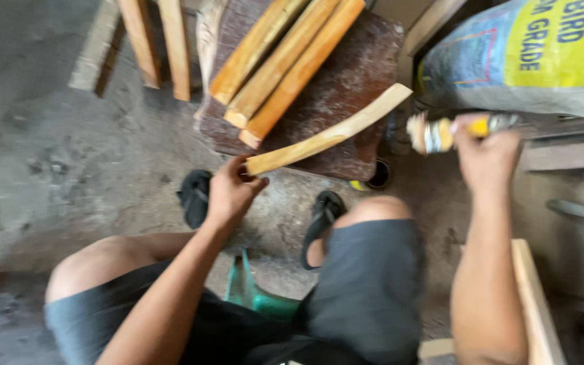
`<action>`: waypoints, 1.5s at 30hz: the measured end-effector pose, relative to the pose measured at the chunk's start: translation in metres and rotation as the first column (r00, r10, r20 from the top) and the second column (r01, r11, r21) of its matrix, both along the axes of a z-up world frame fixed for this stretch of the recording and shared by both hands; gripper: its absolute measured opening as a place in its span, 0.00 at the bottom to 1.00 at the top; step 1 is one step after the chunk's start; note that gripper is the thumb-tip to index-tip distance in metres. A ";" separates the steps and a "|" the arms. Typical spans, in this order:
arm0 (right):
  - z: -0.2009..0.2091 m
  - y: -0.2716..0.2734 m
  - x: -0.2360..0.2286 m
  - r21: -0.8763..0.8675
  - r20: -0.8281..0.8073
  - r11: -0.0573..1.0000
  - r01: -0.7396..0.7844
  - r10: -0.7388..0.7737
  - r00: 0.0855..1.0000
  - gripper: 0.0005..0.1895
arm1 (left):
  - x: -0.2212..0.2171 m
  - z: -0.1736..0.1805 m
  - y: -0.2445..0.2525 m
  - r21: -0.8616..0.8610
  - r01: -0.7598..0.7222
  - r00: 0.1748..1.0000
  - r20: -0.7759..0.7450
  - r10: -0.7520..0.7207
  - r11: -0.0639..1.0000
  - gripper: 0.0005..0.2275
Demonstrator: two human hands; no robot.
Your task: The person applies a finish to several wooden pieces using a brush and a small container. They dip the brush into the container and coat each piece individually, then set them aside. The person also uses a wooden spatula to spread a substance on a piece of wood.
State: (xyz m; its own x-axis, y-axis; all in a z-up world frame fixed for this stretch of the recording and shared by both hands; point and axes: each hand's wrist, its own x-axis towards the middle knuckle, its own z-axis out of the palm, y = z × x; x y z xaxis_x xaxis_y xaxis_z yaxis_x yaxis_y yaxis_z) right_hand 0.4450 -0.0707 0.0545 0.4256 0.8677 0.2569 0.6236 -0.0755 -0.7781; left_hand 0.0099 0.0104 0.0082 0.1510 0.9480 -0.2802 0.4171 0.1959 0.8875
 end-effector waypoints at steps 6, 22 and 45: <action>-0.126 -0.076 0.018 -0.217 -0.098 0.947 0.236 -0.262 0.960 0.05 | 0.001 0.010 0.000 -0.177 -0.082 0.984 -0.172 0.052 0.981 0.24; -0.308 -0.033 0.005 -0.122 -0.002 0.947 0.296 -0.299 0.954 0.11 | 0.000 0.007 0.011 -0.083 -0.031 0.961 -0.275 0.007 0.996 0.22; -0.270 -0.112 0.015 -0.206 0.000 0.855 0.477 -0.487 0.873 0.10 | 0.003 0.013 0.011 -0.339 -0.078 0.988 0.101 0.119 0.937 0.19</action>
State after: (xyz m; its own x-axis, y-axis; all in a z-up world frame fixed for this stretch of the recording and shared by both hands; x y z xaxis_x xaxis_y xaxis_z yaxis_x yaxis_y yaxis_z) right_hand 0.4602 -0.1824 -0.2154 0.8110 0.5804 0.0730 0.4308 -0.5081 -0.7458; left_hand 0.0132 0.0211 0.0213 0.1130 0.8149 -0.5685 0.2764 0.5238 0.8058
